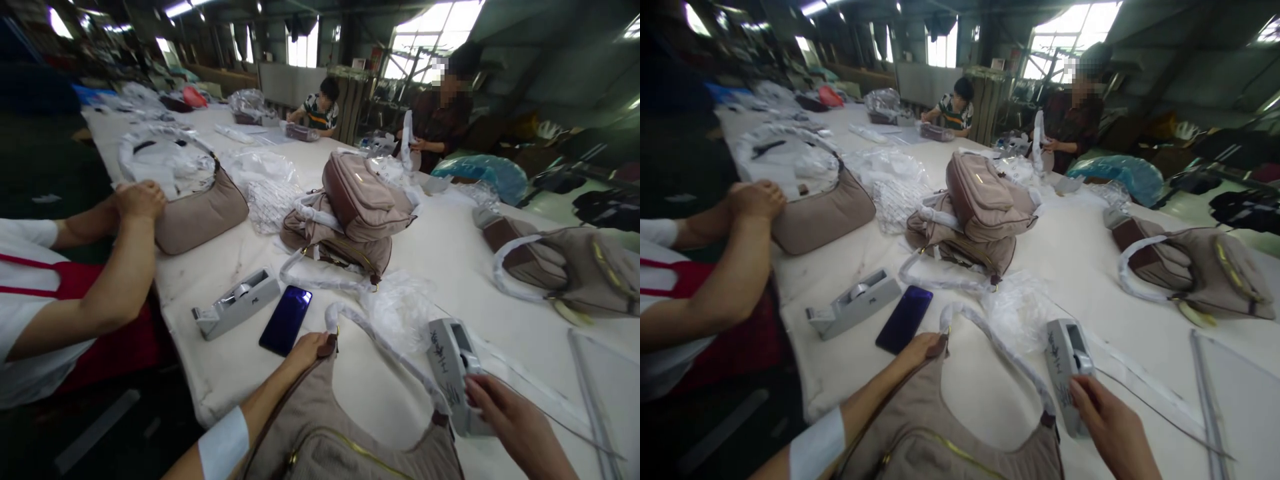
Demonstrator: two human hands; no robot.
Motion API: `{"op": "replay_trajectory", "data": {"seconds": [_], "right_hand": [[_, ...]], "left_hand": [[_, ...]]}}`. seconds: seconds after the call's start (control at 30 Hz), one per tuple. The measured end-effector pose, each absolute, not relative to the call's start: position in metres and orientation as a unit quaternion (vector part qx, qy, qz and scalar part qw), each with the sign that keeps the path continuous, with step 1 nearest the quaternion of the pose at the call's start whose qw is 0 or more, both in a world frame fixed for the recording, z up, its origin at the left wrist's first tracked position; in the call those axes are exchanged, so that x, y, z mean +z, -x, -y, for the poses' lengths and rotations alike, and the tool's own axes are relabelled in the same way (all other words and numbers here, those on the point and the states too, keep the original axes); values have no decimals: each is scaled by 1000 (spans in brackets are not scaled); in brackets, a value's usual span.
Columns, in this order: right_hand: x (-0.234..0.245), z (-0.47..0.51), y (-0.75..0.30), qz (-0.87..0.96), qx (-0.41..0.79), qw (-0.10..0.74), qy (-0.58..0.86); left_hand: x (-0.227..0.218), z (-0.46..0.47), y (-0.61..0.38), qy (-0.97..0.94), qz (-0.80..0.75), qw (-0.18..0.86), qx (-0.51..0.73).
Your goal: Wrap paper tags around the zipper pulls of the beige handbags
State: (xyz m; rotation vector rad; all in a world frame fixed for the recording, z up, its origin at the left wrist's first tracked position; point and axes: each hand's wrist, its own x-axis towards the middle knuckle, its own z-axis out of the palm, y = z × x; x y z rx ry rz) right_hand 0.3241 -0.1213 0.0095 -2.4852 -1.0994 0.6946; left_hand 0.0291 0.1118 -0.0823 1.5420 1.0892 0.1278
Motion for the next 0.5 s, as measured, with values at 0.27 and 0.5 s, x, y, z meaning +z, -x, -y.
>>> {"op": "replay_trajectory", "data": {"seconds": [0.27,0.5], "right_hand": [[-80,-40,-341,394,204,126,887],[-108,-44,-342,378,214,133,891]], "left_hand": [[-75,-77,-25,-622,-560,540,86],[-41,-58,-25,-648,-367,652,144]]}}
